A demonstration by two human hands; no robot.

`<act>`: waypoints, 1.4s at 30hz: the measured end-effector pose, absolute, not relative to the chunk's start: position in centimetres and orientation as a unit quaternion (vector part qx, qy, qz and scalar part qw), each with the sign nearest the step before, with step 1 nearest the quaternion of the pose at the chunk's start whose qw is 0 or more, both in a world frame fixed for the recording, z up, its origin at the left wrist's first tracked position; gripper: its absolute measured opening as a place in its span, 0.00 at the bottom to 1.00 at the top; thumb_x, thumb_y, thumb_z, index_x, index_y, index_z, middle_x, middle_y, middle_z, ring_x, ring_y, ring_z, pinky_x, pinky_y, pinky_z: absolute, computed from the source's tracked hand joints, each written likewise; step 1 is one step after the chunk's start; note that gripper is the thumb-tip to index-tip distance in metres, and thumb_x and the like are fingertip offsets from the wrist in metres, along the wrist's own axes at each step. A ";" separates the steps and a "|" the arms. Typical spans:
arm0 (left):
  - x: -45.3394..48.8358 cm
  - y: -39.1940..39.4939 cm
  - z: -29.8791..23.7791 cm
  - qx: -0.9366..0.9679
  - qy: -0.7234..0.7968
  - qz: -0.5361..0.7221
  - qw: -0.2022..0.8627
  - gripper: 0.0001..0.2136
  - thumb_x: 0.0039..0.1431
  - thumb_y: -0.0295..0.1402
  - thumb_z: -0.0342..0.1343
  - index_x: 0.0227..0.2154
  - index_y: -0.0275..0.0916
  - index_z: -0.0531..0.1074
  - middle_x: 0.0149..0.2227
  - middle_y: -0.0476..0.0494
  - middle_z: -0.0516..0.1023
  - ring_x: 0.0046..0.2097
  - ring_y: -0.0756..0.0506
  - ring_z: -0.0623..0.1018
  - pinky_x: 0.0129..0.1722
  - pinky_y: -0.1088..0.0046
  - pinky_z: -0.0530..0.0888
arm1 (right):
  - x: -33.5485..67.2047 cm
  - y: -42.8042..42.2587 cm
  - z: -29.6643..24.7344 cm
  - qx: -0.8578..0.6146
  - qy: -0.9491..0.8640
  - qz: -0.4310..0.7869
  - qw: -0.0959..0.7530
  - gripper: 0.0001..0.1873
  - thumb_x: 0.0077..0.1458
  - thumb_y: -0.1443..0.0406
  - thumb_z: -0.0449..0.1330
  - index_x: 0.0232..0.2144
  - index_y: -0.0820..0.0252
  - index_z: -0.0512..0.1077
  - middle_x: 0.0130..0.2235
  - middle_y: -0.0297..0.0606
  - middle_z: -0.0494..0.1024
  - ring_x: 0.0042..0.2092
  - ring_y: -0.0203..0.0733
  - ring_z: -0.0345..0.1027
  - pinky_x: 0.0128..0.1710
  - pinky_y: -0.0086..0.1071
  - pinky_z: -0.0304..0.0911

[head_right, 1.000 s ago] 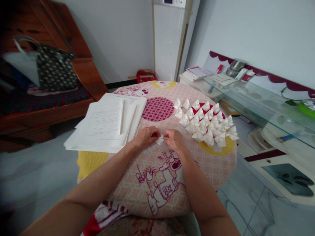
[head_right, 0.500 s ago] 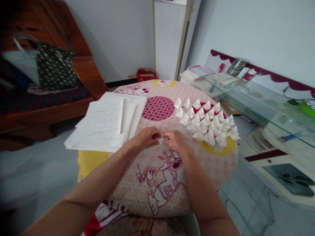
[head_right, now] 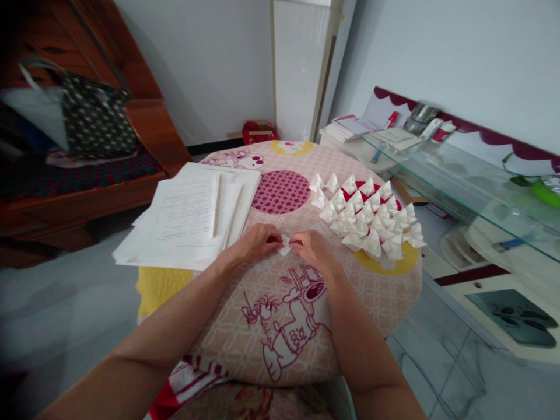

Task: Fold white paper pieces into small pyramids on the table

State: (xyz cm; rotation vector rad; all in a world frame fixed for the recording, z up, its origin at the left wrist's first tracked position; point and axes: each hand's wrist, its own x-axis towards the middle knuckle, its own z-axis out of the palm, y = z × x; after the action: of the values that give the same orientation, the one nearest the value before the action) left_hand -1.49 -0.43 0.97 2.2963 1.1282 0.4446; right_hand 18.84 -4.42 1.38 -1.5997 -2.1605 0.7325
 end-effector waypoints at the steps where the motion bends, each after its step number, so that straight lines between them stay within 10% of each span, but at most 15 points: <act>1: -1.4 -0.3 0.9 0.849 0.426 0.166 0.265 0.05 0.56 0.28 0.60 0.32 0.37 0.82 0.32 0.44 0.81 0.33 0.48 0.76 0.36 0.73 0.69 | 18.8 -4.4 1.4 -0.572 -0.757 0.260 0.179 0.10 0.58 0.70 0.60 0.29 0.60 0.82 0.26 0.36 0.79 0.29 0.38 0.67 0.30 0.30 0.56; 42: -1.4 1.2 1.7 0.794 0.527 0.104 0.285 0.06 0.49 0.31 0.62 0.21 0.36 0.80 0.17 0.49 0.72 0.25 0.50 0.70 0.28 0.73 0.63 | 17.1 -3.2 1.9 -0.695 -0.660 0.244 0.147 0.08 0.56 0.66 0.62 0.26 0.58 0.79 0.21 0.37 0.75 0.27 0.41 0.69 0.26 0.31 0.55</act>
State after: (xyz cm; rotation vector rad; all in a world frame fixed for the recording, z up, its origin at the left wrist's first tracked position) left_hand -1.44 1.23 1.75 2.1228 1.4085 0.2769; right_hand 17.06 -3.21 1.88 -1.9998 -1.9006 0.7030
